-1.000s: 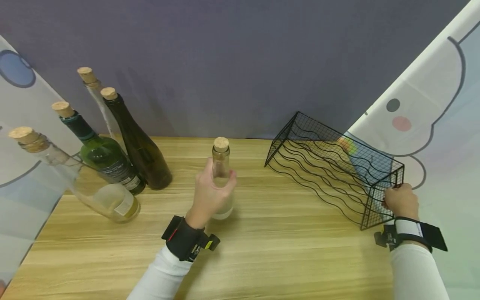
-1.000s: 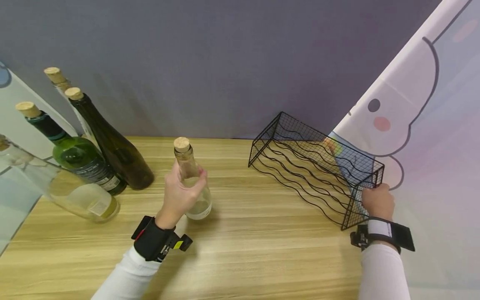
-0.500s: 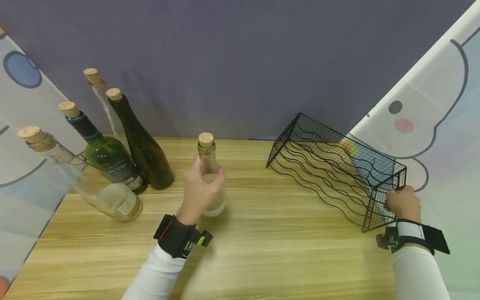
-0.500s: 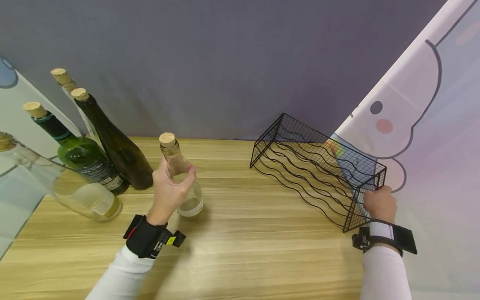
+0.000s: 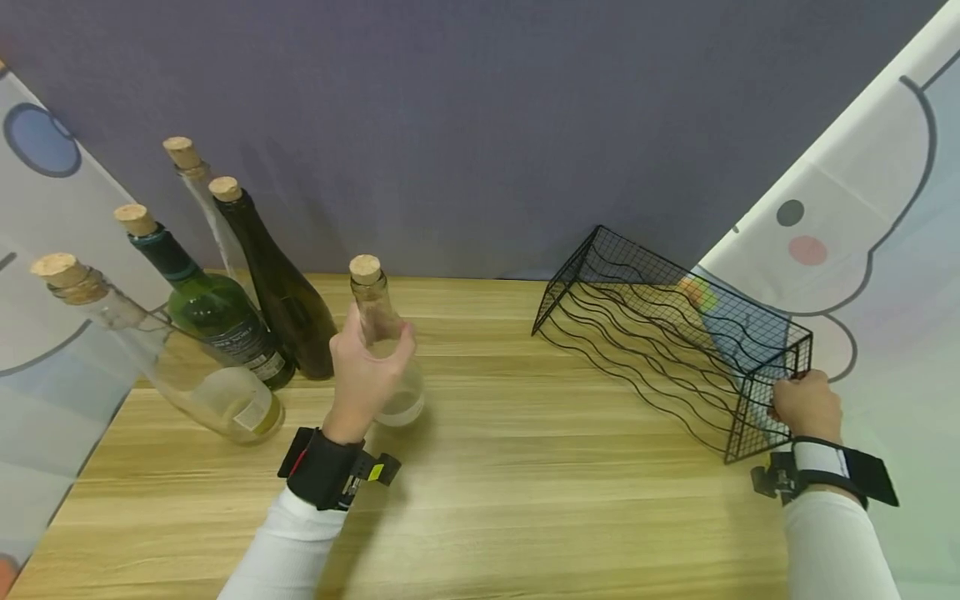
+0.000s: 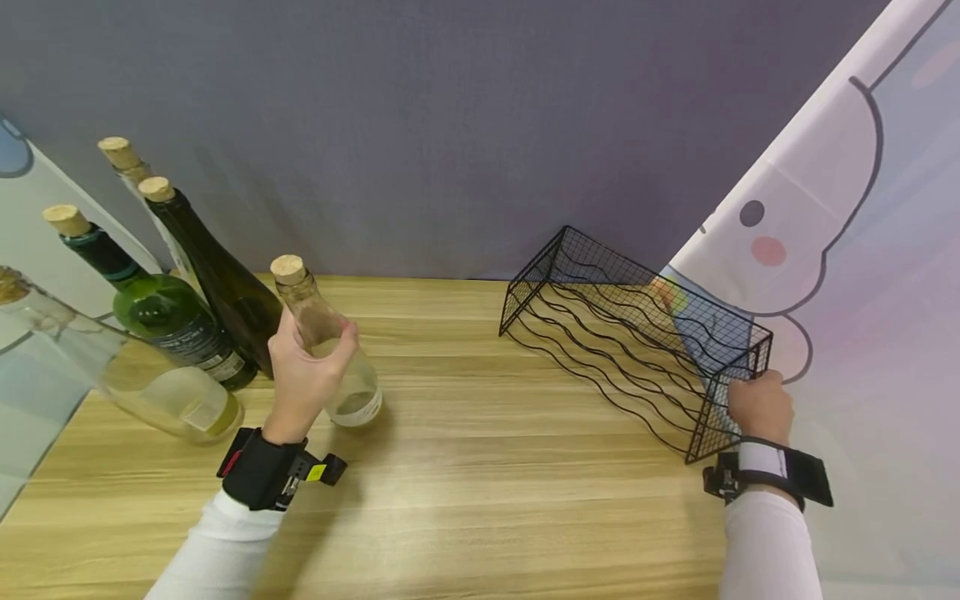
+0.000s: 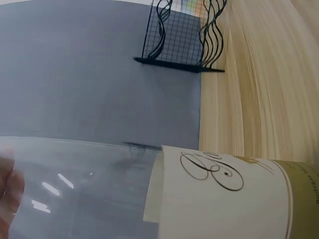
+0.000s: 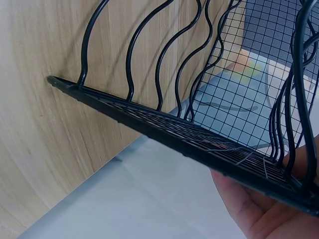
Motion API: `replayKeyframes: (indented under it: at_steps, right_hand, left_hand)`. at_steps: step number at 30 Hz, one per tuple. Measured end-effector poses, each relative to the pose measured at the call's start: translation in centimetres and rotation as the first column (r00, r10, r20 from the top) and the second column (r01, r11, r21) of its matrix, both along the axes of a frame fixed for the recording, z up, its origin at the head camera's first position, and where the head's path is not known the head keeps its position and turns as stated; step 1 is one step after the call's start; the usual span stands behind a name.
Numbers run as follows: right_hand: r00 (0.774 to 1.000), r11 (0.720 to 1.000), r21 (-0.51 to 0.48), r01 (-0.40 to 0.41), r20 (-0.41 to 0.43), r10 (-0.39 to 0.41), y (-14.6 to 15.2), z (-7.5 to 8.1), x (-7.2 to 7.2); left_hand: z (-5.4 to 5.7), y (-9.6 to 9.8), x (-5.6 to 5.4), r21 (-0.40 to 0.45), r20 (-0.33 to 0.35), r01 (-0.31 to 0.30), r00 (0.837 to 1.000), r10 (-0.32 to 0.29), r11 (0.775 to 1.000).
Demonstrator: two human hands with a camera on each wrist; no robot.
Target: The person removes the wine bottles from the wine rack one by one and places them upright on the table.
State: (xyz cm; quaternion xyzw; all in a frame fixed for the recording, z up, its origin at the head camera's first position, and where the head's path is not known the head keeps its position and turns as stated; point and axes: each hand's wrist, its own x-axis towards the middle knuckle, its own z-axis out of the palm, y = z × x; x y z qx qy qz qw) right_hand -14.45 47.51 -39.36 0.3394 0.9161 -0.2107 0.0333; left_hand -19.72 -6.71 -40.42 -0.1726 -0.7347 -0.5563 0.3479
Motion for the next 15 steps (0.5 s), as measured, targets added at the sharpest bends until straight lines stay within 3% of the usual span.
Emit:
replayKeyframes:
  at_steps: [8,15]
  right_hand:
    - [1.000,1.000,-0.011,-0.001,-0.002,0.001,-0.5,-0.4,-0.2]
    - [1.000,1.000,-0.022,0.007,0.007,-0.007,-0.8,-0.4,-0.2]
  left_hand:
    - [0.0,-2.4,-0.2,0.012,-0.006,0.010,1.000,-0.010,1.000]
    - [0.1,-5.2,-0.3,0.050,0.030,-0.046,0.999,0.044,0.998]
